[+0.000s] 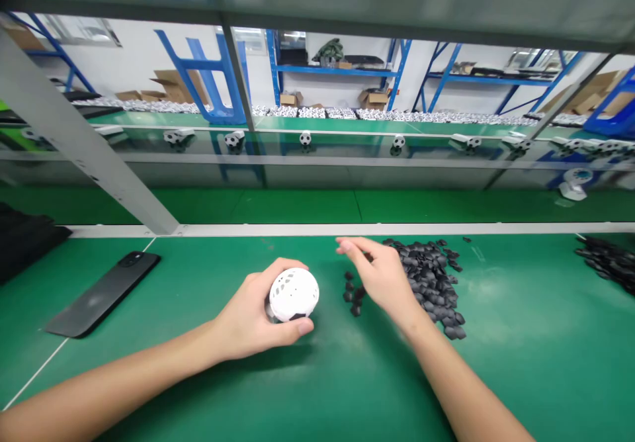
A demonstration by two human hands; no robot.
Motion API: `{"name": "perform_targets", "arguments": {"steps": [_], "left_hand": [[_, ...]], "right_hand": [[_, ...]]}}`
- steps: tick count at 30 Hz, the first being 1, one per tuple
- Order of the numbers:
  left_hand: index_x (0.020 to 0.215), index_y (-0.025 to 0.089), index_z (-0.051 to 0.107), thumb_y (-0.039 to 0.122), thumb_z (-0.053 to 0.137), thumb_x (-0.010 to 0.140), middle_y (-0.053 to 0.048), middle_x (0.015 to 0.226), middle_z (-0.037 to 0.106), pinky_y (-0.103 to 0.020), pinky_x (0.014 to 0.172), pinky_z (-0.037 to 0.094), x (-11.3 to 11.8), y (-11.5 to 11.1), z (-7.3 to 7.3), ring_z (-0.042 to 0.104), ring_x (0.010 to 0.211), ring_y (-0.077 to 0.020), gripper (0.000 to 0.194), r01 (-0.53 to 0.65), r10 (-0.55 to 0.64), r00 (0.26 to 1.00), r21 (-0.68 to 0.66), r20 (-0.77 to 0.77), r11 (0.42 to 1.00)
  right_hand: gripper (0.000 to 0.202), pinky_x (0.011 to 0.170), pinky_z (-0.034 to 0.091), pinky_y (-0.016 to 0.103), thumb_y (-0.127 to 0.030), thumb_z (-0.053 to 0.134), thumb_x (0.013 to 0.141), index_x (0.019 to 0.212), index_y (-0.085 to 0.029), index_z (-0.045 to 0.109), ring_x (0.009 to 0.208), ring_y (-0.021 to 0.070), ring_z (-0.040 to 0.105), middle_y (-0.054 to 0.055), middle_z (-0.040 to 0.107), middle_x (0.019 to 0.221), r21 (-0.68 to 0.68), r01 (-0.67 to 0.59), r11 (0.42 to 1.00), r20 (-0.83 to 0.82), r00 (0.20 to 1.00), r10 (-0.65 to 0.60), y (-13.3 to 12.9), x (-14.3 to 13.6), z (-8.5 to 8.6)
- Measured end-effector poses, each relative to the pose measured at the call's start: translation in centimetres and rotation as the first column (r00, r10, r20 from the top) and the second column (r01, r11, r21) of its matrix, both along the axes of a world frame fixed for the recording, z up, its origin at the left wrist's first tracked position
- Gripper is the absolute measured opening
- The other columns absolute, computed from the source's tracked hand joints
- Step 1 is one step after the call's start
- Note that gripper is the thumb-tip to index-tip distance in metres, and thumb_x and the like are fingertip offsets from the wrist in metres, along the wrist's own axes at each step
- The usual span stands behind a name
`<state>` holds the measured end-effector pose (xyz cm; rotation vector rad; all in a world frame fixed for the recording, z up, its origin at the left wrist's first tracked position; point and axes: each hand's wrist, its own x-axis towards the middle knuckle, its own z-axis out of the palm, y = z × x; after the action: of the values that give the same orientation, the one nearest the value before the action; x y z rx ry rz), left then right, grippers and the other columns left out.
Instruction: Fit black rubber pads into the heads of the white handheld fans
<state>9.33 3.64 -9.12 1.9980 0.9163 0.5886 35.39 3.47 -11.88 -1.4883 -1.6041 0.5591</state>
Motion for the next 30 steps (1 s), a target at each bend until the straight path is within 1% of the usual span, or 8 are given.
{"name": "perform_targets", "arguments": {"steps": [5, 9, 11, 14, 18, 22, 26, 30], "left_hand": [[0.130, 0.023, 0.050, 0.039, 0.074, 0.080, -0.009, 0.113, 0.068, -0.031, 0.069, 0.052, -1.0, 0.3, -1.1, 0.066, 0.088, -0.0232, 0.057, -0.049, 0.030, 0.986, 0.110, 0.165, 0.993], [0.140, 0.026, 0.041, 0.032, 0.077, 0.084, -0.012, 0.130, 0.060, -0.042, 0.096, 0.053, -1.2, 0.9, -2.2, 0.063, 0.113, -0.0270, 0.067, -0.069, -0.002, 0.956, 0.233, 0.292, 0.970], [0.143, 0.028, 0.039, 0.027, 0.078, 0.085, -0.012, 0.143, 0.055, -0.051, 0.115, 0.041, -1.0, 1.4, -2.9, 0.049, 0.137, -0.0313, 0.070, -0.075, -0.025, 0.959, 0.339, 0.282, 0.938], [0.147, 0.031, 0.038, 0.026, 0.079, 0.086, -0.012, 0.153, 0.048, -0.056, 0.121, 0.032, -1.1, 1.9, -4.3, 0.032, 0.150, -0.0333, 0.074, -0.064, -0.038, 0.975, 0.439, 0.220, 0.896], [0.141, 0.029, 0.046, 0.033, 0.082, 0.082, -0.011, 0.128, 0.058, -0.049, 0.100, 0.046, -1.4, 1.9, -5.9, 0.053, 0.120, -0.0308, 0.069, -0.108, 0.062, 0.993, 0.548, 0.101, 0.829], [0.139, 0.027, 0.045, 0.033, 0.078, 0.080, -0.007, 0.111, 0.067, -0.041, 0.082, 0.045, -1.5, 1.3, -6.4, 0.059, 0.088, -0.0235, 0.068, -0.145, 0.147, 0.988, 0.569, 0.042, 0.809], [0.147, 0.031, 0.039, 0.029, 0.076, 0.080, 0.000, 0.099, 0.071, -0.031, 0.069, 0.047, -1.2, 0.9, -6.7, 0.060, 0.069, -0.0160, 0.076, -0.217, 0.199, 0.976, 0.352, 0.088, 0.910], [0.149, 0.032, 0.038, 0.026, 0.074, 0.083, 0.001, 0.102, 0.069, -0.024, 0.063, 0.046, -1.1, 1.3, -6.8, 0.060, 0.070, -0.0136, 0.075, -0.226, 0.211, 0.966, 0.087, 0.152, 0.970]], "right_hand": [[0.029, 0.092, 0.054, 0.042, -0.038, 0.055, 0.103, 0.110, -0.025, 0.081, 0.103, 0.0301, 0.069, 0.008, 0.076, 0.108, -0.022, 0.036, 0.999, 0.475, 0.880, -0.021, 2.3, 4.8, -2.4], [0.032, 0.090, 0.054, 0.039, -0.034, 0.050, 0.106, 0.117, -0.026, 0.079, 0.105, 0.0288, 0.067, 0.008, 0.072, 0.110, -0.050, 0.008, 0.999, 0.545, 0.838, 0.021, 2.4, 5.2, -3.0], [0.033, 0.088, 0.055, 0.039, -0.034, 0.049, 0.106, 0.119, -0.027, 0.078, 0.104, 0.0279, 0.067, 0.008, 0.070, 0.110, -0.053, -0.028, 0.998, 0.559, 0.828, 0.053, 2.3, 5.1, -3.0], [0.030, 0.090, 0.055, 0.039, -0.036, 0.054, 0.105, 0.120, -0.028, 0.078, 0.103, 0.0268, 0.067, 0.009, 0.068, 0.112, -0.070, -0.104, 0.992, 0.579, 0.805, 0.125, 2.1, 5.5, -2.8], [0.026, 0.090, 0.055, 0.038, -0.037, 0.059, 0.103, 0.119, -0.031, 0.080, 0.105, 0.0268, 0.066, 0.008, 0.065, 0.117, -0.104, -0.154, 0.983, 0.626, 0.757, 0.185, 1.8, 6.1, -2.6], [0.027, 0.085, 0.055, 0.038, -0.035, 0.056, 0.104, 0.115, -0.030, 0.079, 0.104, 0.0267, 0.065, 0.008, 0.065, 0.116, -0.091, -0.165, 0.982, 0.647, 0.740, 0.185, 1.7, 5.6, -2.2], [0.027, 0.088, 0.053, 0.040, -0.036, 0.047, 0.108, 0.106, -0.023, 0.071, 0.101, 0.0267, 0.065, 0.008, 0.068, 0.107, -0.063, -0.168, 0.984, 0.542, 0.822, 0.175, 1.7, 3.9, -1.8], [0.027, 0.073, 0.054, 0.033, -0.042, 0.045, 0.109, 0.102, -0.023, 0.062, 0.080, 0.0205, 0.067, 0.003, 0.070, 0.092, -0.189, -0.198, 0.962, 0.195, 0.953, 0.234, 0.5, 1.1, -1.2]]}}
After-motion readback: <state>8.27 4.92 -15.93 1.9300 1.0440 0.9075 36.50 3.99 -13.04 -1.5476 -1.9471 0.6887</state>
